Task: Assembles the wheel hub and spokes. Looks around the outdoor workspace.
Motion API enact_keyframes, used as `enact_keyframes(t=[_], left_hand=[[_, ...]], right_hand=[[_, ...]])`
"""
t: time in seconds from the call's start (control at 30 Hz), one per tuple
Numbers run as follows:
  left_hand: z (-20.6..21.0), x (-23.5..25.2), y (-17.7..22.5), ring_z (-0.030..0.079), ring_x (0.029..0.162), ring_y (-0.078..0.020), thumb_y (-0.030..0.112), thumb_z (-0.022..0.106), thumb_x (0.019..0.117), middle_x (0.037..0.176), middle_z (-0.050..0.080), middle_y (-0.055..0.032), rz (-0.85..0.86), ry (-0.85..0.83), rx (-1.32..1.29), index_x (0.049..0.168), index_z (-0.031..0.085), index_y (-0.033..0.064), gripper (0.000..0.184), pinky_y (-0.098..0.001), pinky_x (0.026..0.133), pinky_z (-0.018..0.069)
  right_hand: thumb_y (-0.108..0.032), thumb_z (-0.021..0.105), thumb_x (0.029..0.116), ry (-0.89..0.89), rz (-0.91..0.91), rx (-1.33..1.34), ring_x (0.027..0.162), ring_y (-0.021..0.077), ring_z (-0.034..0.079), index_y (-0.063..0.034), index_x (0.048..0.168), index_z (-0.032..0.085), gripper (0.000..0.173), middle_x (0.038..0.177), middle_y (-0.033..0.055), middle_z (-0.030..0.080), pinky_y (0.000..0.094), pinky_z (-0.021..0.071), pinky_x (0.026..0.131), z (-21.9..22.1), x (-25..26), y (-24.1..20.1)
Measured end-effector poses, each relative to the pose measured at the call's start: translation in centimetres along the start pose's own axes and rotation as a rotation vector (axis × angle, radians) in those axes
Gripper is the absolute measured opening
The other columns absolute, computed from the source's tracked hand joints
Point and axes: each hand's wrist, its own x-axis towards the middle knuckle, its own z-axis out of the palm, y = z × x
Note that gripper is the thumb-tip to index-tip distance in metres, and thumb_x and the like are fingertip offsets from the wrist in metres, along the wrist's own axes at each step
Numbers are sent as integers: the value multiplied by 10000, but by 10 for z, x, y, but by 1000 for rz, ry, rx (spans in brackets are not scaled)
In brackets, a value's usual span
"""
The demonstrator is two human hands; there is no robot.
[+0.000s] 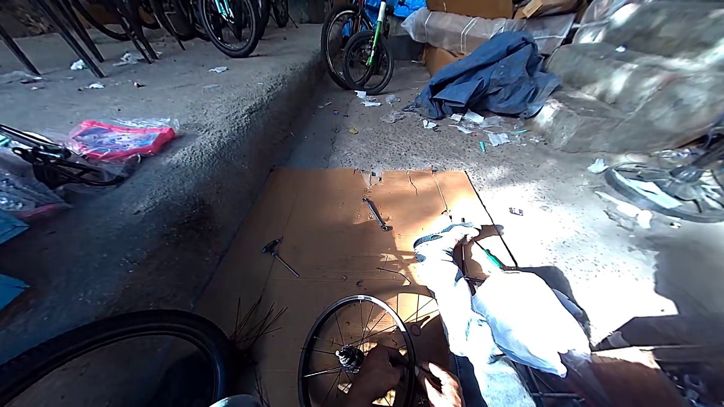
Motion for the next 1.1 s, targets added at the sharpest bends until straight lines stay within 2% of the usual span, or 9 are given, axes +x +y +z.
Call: enact_keyframes(t=[0.17, 0.4, 0.6, 0.73, 0.93, 1.1], left_hand=[[1, 1, -2, 717, 904, -187, 221, 670, 948, 972, 759, -67, -6, 1, 12, 1068, 774, 88, 207, -449, 885, 574], [3, 2, -1, 717, 903, -180, 245, 660, 954, 965, 760, -52, -36, -2, 56, 1070, 776, 109, 213, -449, 882, 573], [6, 2, -2, 716, 953, -222, 216, 636, 961, 1033, 738, -96, -24, 3, 84, 1131, 714, 73, 236, -470, 909, 574], [7, 3, -2, 717, 954, -244, 215, 641, 946, 1032, 737, -106, -42, -19, 131, 1124, 716, 71, 241, -496, 905, 575], [8, 2, -5, 712, 917, -240, 211, 645, 936, 986, 733, -114, -3, -29, 100, 1095, 715, 55, 233, -484, 872, 574], [7, 3, -2, 712, 933, -252, 192, 662, 918, 1018, 728, -125, -14, -34, 92, 1120, 696, 43, 253, -492, 882, 576]], right_hand=[[-58, 706, 916, -22, 3, 37, 914, 162, 734, 4, 1059, 771, 168, 986, 127, 762, 354, 602, 879, 2, -2, 7], [-44, 723, 883, -18, -39, -30, 890, 178, 735, 11, 1015, 764, 149, 956, 131, 758, 374, 603, 878, 2, 1, 10], [-96, 711, 889, -136, 32, -143, 892, 225, 721, -2, 1019, 749, 165, 950, 131, 746, 437, 583, 867, -5, 6, 11], [-113, 707, 907, -105, 19, -162, 892, 242, 725, 6, 1030, 740, 175, 957, 146, 743, 451, 588, 868, -4, 5, 9], [-125, 696, 902, -124, 4, -221, 884, 261, 719, 4, 1011, 747, 177, 931, 150, 741, 474, 572, 855, -6, 4, 4], [-132, 695, 909, -88, -26, -195, 908, 264, 720, 7, 1002, 760, 180, 946, 154, 742, 468, 573, 877, -2, 3, 10]])
